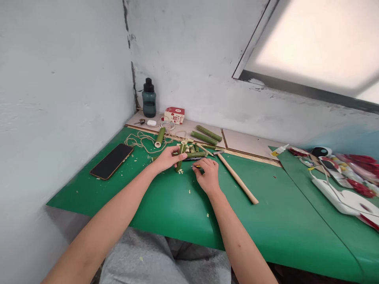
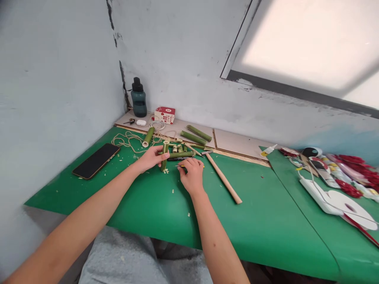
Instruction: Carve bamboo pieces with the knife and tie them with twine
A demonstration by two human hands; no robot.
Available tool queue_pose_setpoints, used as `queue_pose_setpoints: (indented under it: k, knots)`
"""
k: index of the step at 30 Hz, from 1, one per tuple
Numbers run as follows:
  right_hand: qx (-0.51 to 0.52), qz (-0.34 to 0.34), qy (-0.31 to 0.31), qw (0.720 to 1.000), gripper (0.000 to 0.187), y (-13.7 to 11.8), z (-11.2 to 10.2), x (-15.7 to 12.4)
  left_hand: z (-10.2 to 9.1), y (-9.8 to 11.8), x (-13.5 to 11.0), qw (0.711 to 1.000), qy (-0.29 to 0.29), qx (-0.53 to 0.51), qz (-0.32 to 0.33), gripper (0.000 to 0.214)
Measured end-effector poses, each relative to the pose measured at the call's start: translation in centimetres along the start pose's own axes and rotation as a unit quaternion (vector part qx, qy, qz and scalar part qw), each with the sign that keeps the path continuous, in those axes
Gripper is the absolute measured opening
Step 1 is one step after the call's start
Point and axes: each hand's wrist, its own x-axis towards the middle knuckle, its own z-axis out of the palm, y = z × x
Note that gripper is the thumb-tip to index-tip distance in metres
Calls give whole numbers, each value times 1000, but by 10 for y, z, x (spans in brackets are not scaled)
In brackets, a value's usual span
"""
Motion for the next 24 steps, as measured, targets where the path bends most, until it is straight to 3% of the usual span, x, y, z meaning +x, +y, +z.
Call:
queue_pose_setpoints:
  k: [4, 7, 10, 13, 16, 19, 21, 24]
  knots:
    - [-23, 81, 38, 996, 17, 16, -2, -4, -1, -1, -1, 998, 63, -26, 2, 46]
    - [-26, 96, 35, 994, 30, 17, -2, -4, -2, 1, -2, 991, 116, -65, 3, 44]
    - [4, 66, 27, 997, 44, 4, -4, -4, -1, 6, -2, 979, 159, -126, 3, 44]
    - [94, -9, 13, 995, 44, -16, -3, -4, -2, 12, -1, 963, 196, -187, 0, 45]
    - [144, -50, -98, 983, 40, -39, 4, -9, -5, 18, -1, 946, 224, -233, 0, 44]
    - [132, -39, -229, 964, 60, -64, 6, -18, -8, 20, -1, 934, 241, -265, 6, 42]
    - [152, -40, -280, 947, 69, -79, -1, -27, -9, 21, -1, 928, 246, -279, 11, 41]
    - [269, -31, -335, 903, 66, -91, -26, -45, -8, 23, -2, 924, 244, -293, 14, 41]
